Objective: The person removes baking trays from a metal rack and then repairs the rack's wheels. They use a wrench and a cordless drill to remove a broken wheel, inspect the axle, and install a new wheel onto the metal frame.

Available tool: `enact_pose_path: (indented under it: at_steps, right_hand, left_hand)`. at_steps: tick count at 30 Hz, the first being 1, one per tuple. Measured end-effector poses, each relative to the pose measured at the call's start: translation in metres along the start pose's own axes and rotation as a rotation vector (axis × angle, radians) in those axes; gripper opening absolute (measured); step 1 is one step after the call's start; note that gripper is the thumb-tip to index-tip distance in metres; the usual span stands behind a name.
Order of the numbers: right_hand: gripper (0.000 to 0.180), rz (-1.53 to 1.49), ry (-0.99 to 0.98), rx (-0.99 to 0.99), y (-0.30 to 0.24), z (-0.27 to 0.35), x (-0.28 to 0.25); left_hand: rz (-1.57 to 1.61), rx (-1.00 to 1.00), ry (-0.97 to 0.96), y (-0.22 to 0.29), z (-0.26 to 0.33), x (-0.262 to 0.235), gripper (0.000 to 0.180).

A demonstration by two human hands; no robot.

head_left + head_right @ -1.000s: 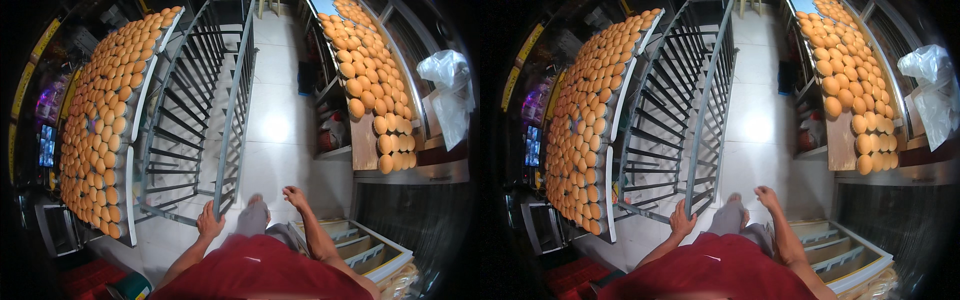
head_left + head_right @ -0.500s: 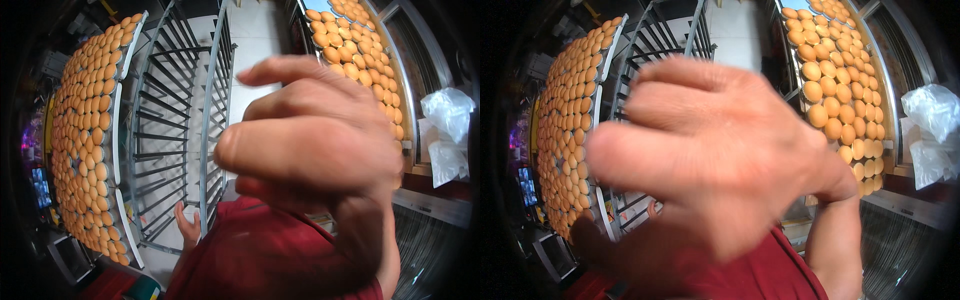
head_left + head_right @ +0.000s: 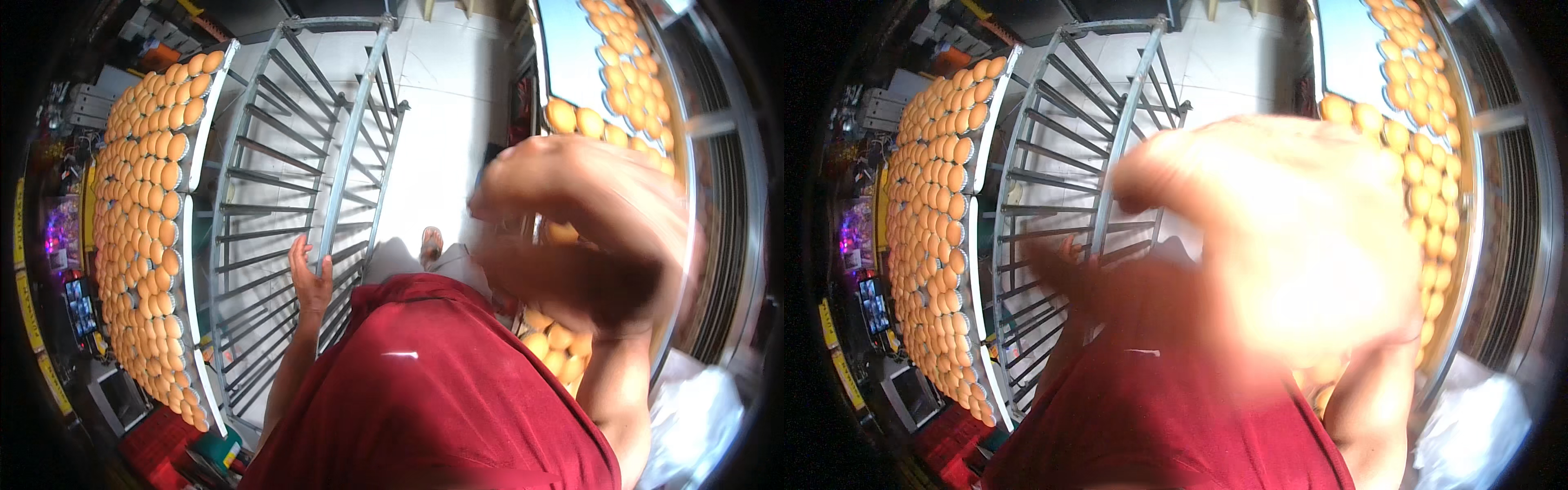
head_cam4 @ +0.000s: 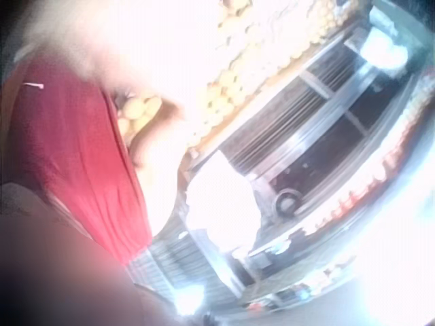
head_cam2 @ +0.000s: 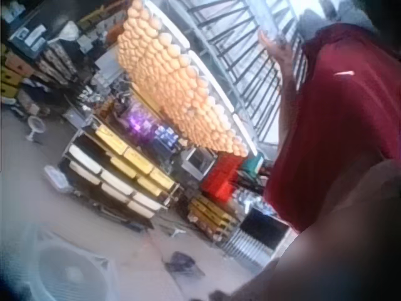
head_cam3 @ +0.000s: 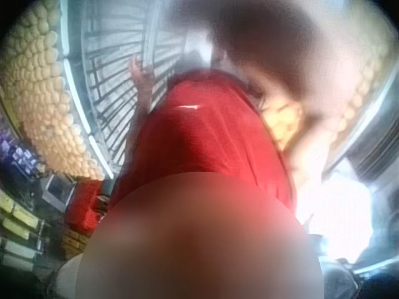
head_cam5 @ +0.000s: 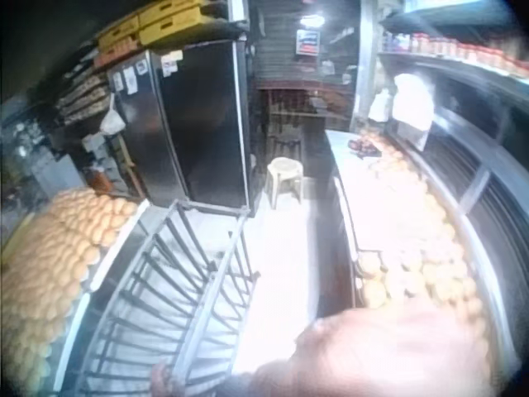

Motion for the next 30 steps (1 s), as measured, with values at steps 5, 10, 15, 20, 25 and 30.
enact_pose_path:
  at_steps: [5, 10, 15, 20, 25, 30]
  right_hand:
    - [0.032, 0.094, -0.315, 0.448, 0.272, -0.024, -0.078]
    - [0.033, 0.095, -0.337, 0.556, 0.542, -0.096, -0.137]
    - [0.037, 0.134, -0.293, 0.833, 0.770, -0.157, -0.223]
    - [0.075, -0.201, -0.167, 1.019, 0.922, -0.229, -0.284]
    - [0.078, -0.116, -0.639, 0.914, 1.093, -0.268, -0.296]
    - [0.062, -0.118, -1.086, 0.656, 1.222, -0.362, -0.282]
  left_hand:
    - [0.053, -0.011, -0.090, 0.102, -0.178, 0.087, 0.058]
    - [0.089, -0.017, -0.035, 0.145, -0.385, 0.204, 0.053]
    - [0.163, -0.055, -0.003, 0.190, -0.641, 0.294, 0.048]
    - [0.216, -0.176, 0.077, 0.231, -0.819, 0.310, 0.035]
    - [0.203, -0.428, 0.202, 0.251, -0.913, 0.356, 0.027]
    - [0.213, -0.870, 0.297, 0.301, -0.936, 0.408, 0.014]
Point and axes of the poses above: each hand's wrist, its own z-axis away from the middle knuckle, its own x-axis out of the palm, y = z × x, the point moved 4 cm from there along -z, towards the middle knuckle, and after that the axes turned 10 degrees about -z, right-handed, at the moved point
